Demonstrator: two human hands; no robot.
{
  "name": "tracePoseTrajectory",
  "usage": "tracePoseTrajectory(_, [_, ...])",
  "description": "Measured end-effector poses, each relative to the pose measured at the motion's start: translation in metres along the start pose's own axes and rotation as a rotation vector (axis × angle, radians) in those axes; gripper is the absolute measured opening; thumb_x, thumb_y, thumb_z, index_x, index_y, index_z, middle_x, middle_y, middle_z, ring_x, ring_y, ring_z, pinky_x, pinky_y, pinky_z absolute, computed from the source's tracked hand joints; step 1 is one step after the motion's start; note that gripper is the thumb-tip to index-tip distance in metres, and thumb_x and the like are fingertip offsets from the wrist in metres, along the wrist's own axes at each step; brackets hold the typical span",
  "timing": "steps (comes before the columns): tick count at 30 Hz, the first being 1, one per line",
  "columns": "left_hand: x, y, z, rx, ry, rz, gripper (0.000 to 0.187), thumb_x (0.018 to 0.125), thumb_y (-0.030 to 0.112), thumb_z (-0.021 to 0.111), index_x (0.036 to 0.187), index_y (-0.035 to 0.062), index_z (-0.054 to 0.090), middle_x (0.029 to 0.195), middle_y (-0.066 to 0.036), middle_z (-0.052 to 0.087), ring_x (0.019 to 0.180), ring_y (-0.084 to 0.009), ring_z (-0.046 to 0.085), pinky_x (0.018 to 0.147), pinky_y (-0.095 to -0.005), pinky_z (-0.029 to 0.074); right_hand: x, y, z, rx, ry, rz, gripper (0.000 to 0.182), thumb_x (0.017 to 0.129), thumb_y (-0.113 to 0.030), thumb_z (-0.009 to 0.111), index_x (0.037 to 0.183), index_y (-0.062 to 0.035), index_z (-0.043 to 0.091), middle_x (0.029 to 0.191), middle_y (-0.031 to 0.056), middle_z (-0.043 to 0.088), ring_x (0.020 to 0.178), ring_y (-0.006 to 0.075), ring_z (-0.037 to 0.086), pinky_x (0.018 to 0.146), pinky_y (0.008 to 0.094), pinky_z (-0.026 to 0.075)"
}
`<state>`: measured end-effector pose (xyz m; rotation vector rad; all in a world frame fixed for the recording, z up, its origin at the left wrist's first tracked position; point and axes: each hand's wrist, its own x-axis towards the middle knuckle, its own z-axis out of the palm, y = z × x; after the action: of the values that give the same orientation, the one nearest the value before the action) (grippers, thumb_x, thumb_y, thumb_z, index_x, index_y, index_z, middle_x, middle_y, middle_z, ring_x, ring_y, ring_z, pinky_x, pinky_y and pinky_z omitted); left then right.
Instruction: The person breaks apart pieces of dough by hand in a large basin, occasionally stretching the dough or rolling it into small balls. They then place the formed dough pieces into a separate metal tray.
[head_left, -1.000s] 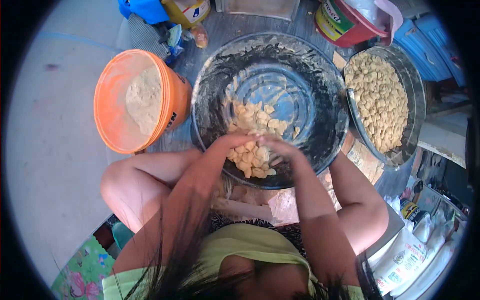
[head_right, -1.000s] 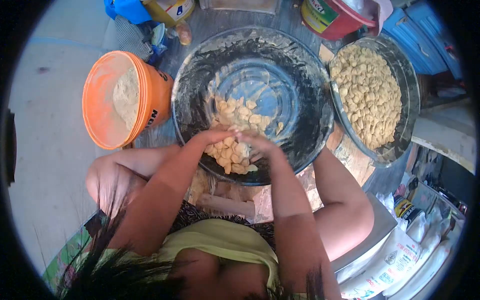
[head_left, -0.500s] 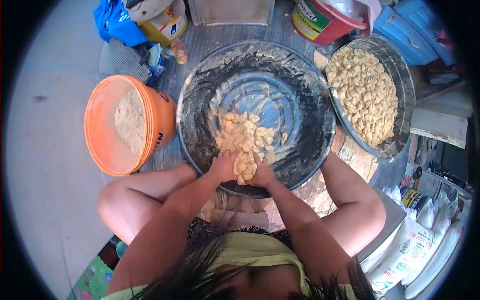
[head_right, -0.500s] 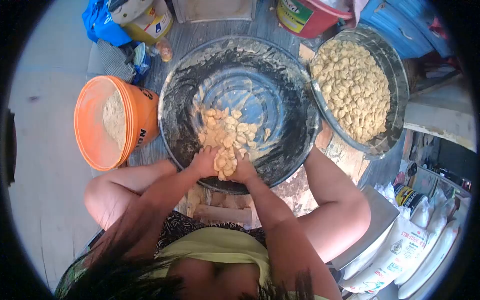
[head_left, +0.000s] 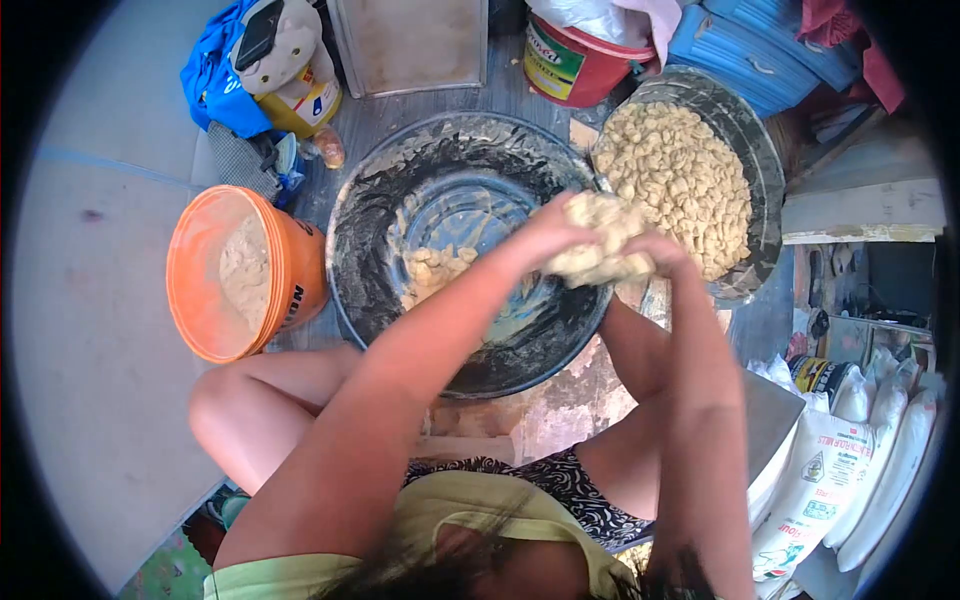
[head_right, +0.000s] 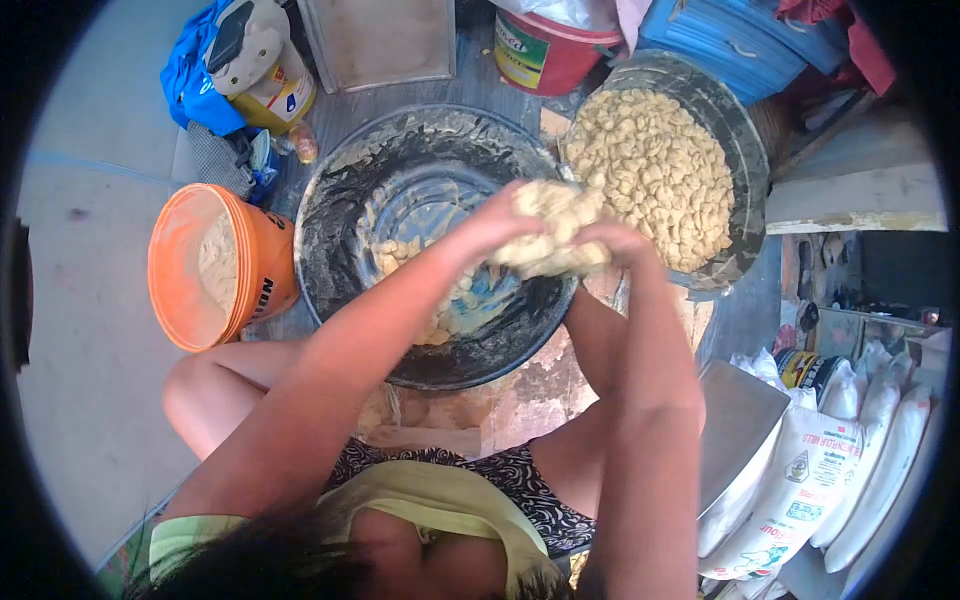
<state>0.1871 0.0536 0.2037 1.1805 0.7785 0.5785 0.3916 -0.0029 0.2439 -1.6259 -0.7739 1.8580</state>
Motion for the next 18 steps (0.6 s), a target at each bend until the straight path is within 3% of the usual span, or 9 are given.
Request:
tracePoseTrajectory(4, [0.073,0.073,0.112,-0.104,-0.03,0.09,0.078,0.065,0.015,0.077,0.129,-0.0016,0.037,0.122,-0.018,0.046,0.112,-0.0261,0.049,0.084,-0.0346,0.049,-0.075,-0.087,-0.107,-0.134,0.16,0.057,0.06,0.067,-0.004,0.061,0.122,0.0034,0.041,0.106,0.021,0.059,0.087,0.0267,0.064,0.066,0.0357,0.056])
tracePoseTrajectory(6, [0.075,0.102,0.135,-0.155,-0.005,0.095,0.078,0.065,0.019,0.077,0.129,-0.0017,0.038,0.125,-0.018,0.044,0.115,-0.0265,0.046,0.084,-0.0357,0.049,-0.091,-0.098,-0.122,-0.384,0.529,-0.212,0.06,0.067,-0.006,0.062,0.124,0.0003,0.043,0.101,0.0172,0.061,0.085,0.0263,0.063,0.066,0.0338,0.052])
tracePoseTrajectory(8, [0.085,0.106,0.144,0.161,-0.023,0.082,0.072,0.066,0.023,0.076,0.127,0.0015,0.045,0.132,-0.018,0.036,0.12,-0.0274,0.04,0.086,-0.0369,0.047,-0.075,-0.095,-0.18,-0.666,0.988,-0.187,0.055,0.068,-0.008,0.063,0.121,-0.0025,0.049,0.095,0.0137,0.062,0.083,0.0224,0.061,0.069,0.0324,0.049])
tracePoseTrajectory(9, [0.077,0.108,0.132,0.324,0.009,0.239,0.058,0.069,0.023,0.074,0.119,0.0045,0.053,0.121,-0.02,0.048,0.113,-0.03,0.048,0.085,-0.0362,0.047,-0.064,-0.094,-0.185,-0.662,0.987,-0.181,0.055,0.068,-0.008,0.063,0.121,-0.0025,0.049,0.095,0.0137,0.062,0.083,0.0224,0.061,0.069,0.0324,0.049])
tracePoseTrajectory(11, [0.079,0.087,0.1,0.047,-0.092,0.095,0.038,0.074,0.023,0.069,0.107,0.0048,0.061,0.102,-0.018,0.06,0.1,-0.0327,0.057,0.083,-0.0374,0.047,-0.041,-0.086,-0.187,-0.731,1.172,-0.519,0.05,0.068,-0.009,0.064,0.117,-0.0022,0.053,0.093,0.0142,0.063,0.083,0.0191,0.06,0.073,0.0308,0.048])
tracePoseTrajectory(13, [0.075,0.048,0.05,0.353,0.155,0.442,0.023,0.08,0.021,0.063,0.094,0.0024,0.063,0.087,-0.015,0.064,0.084,-0.0337,0.061,0.078,-0.039,0.047,0.005,-0.07,-0.164,-0.795,0.943,-0.736,0.04,0.073,-0.01,0.062,0.113,-0.0029,0.057,0.101,0.014,0.064,0.091,0.0209,0.061,0.079,0.0301,0.047])
tracePoseTrajectory(14, [0.072,0.032,0.018,0.471,0.185,0.437,0.02,0.082,0.02,0.06,0.09,0.0015,0.063,0.09,-0.015,0.064,0.082,-0.0328,0.06,0.076,-0.0396,0.046,0.017,-0.068,-0.118,-0.838,0.897,-0.719,0.035,0.076,-0.009,0.06,0.11,-0.0037,0.058,0.101,0.0128,0.064,0.09,0.02,0.061,0.078,0.031,0.047])
tracePoseTrajectory(15, [0.067,0.018,-0.015,0.598,0.207,0.23,0.023,0.084,0.023,0.058,0.092,0.002,0.063,0.089,-0.018,0.063,0.083,-0.0334,0.06,0.075,-0.0397,0.045,0.032,-0.06,-0.073,-0.722,0.77,-0.744,0.032,0.077,-0.008,0.059,0.109,-0.0053,0.059,0.1,0.0137,0.063,0.089,0.0208,0.062,0.078,0.0317,0.047])
tracePoseTrajectory(18, [0.043,-0.05,-0.121,0.796,0.347,0.05,0.042,0.084,0.041,0.055,0.096,0.0018,0.063,0.096,-0.02,0.062,0.092,-0.0326,0.059,0.082,-0.0379,0.045,0.099,-0.015,0.003,-0.78,0.355,-0.668,0.035,0.075,-0.015,0.064,0.109,-0.0065,0.059,0.095,0.0167,0.062,0.088,0.0275,0.061,0.082,0.0343,0.047])
